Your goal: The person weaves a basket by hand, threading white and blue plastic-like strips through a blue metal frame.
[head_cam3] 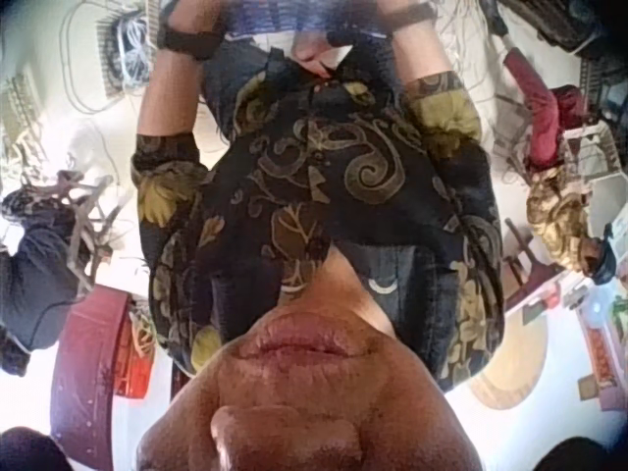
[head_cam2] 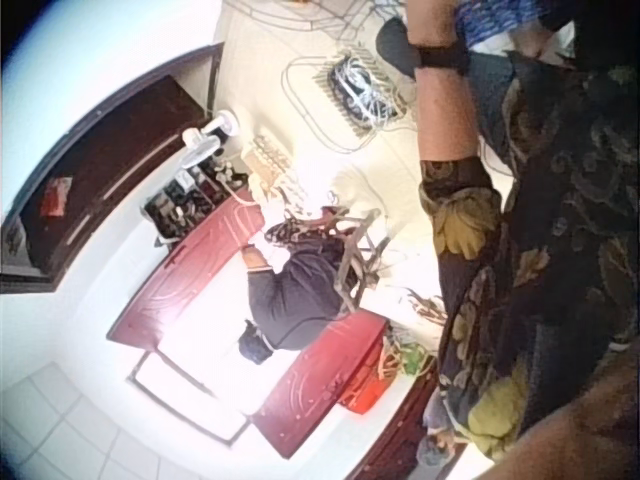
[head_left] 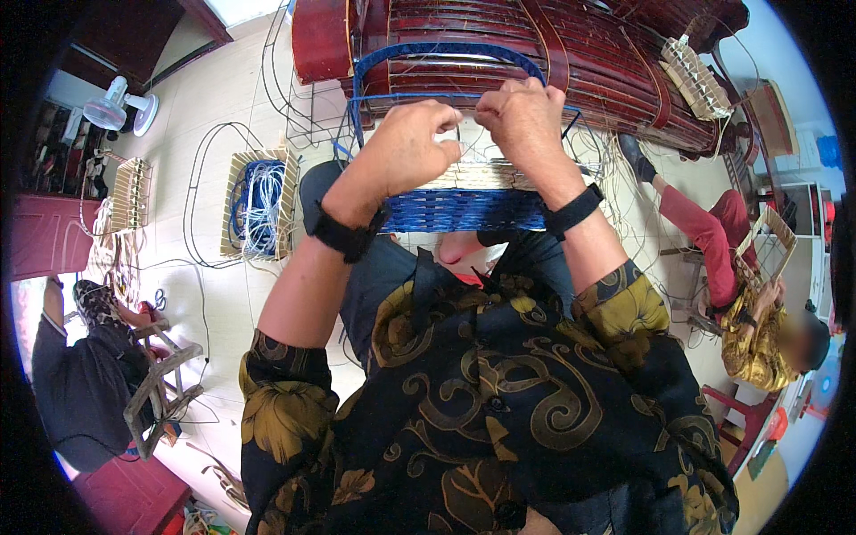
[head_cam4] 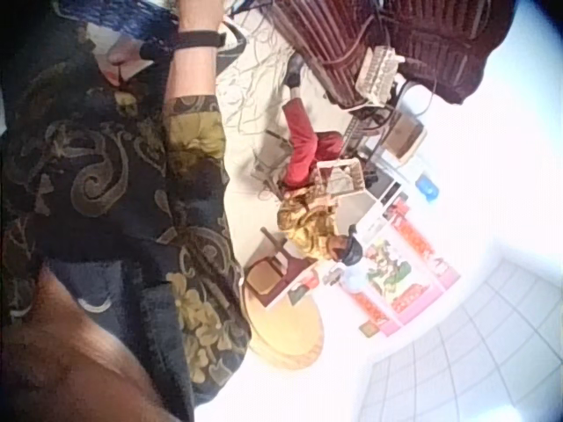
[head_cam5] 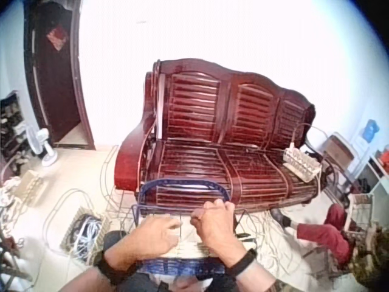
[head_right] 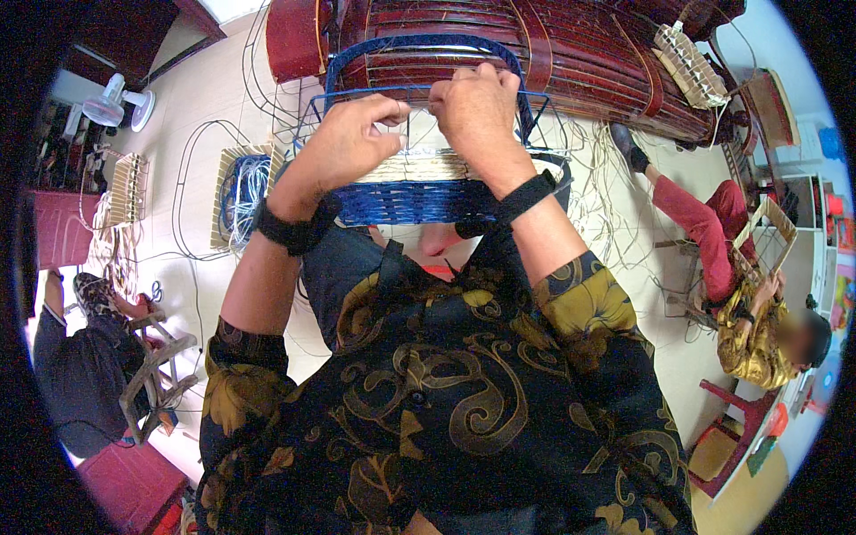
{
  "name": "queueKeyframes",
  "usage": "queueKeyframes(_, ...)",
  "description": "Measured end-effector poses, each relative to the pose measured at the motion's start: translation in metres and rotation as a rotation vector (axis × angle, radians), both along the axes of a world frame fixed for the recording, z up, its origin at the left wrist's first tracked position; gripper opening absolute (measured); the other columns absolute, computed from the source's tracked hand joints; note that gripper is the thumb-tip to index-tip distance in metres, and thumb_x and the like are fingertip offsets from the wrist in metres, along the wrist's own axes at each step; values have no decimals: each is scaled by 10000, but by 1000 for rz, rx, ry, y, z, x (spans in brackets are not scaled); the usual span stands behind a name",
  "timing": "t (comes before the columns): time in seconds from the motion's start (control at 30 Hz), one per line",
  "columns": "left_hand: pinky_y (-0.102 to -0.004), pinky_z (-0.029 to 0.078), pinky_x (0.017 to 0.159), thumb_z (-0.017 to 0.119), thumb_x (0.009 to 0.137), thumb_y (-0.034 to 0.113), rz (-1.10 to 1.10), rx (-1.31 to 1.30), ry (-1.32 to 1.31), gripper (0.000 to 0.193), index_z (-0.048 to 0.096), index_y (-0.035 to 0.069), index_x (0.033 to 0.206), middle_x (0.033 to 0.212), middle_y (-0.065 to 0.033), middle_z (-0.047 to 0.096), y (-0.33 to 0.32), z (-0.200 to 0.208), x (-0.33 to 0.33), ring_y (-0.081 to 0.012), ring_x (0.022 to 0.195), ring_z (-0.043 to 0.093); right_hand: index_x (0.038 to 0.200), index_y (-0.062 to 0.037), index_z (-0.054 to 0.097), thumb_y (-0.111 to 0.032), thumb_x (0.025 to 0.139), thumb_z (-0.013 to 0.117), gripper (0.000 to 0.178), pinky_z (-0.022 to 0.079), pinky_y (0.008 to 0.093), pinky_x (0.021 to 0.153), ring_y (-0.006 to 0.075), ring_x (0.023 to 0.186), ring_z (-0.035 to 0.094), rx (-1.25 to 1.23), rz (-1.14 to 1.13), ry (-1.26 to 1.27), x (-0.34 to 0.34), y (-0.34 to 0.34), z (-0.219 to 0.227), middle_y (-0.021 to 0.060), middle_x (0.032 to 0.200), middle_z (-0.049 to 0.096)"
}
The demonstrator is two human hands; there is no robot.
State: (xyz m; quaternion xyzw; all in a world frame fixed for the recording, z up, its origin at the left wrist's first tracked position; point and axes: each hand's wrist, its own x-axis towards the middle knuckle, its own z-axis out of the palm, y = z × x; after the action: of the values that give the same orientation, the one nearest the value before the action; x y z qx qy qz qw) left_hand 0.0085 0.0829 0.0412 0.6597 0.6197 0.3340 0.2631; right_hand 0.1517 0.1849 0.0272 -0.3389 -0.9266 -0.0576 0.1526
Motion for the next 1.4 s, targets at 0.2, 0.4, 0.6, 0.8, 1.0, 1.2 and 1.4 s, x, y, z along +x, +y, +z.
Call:
queueKeyframes(0.2,-283,481,725,524,770,47,6,-385,-776,415,437,9,1174,922,-70,534,19,2,-4,-193,798,591,791,-201,685,-243,745,616,94,304,374,739,214,803,521,-108,-59,-75,-7,-6,-2,11,767,625)
queueKeyframes(0.4,-384,519,717,527,801,91,126,-597,-1271,170,518,26,957,739,-94,569,35,-6,-9,-258,743,615,831,-198,691,-253,752,610,126,297,376,730,220,801,525,-128,-90,-92,-10,-6,-2,14,790,638)
queueKeyframes(0.6,-305,517,652,485,811,55,54,-529,-1036,326,457,-8,1129,811,-155,586,35,-5,-3,-226,723,615,855,-193,687,-263,772,589,146,303,397,732,237,822,527,-144,-122,-35,-6,-6,-4,24,799,635)
queueKeyframes(0.8,-260,479,632,465,776,3,-155,-552,-534,511,356,27,1274,842,-162,601,34,0,-9,-175,721,601,845,-148,663,-269,795,565,164,336,405,711,259,797,539,-122,-104,17,-5,-6,-5,36,775,627)
queueKeyframes(1.0,-317,476,653,450,741,-40,-227,-56,141,511,384,22,1244,751,-129,605,12,3,-19,-243,705,605,827,-119,654,-255,807,563,166,353,395,684,265,766,539,-157,-3,138,8,-16,2,54,768,619)
queueKeyframes(1.2,-383,374,675,498,694,-9,-157,317,674,180,545,39,862,728,-112,547,-14,20,-2,-298,759,507,793,-100,651,-239,772,611,147,363,384,702,270,760,531,-169,250,246,25,-28,7,57,790,606)
queueKeyframes(1.4,-367,319,643,530,676,44,-92,280,785,47,505,76,653,654,-75,491,-63,31,26,-238,650,460,806,-114,659,-173,743,640,89,333,341,807,212,879,529,-237,252,137,41,-39,14,19,818,606)
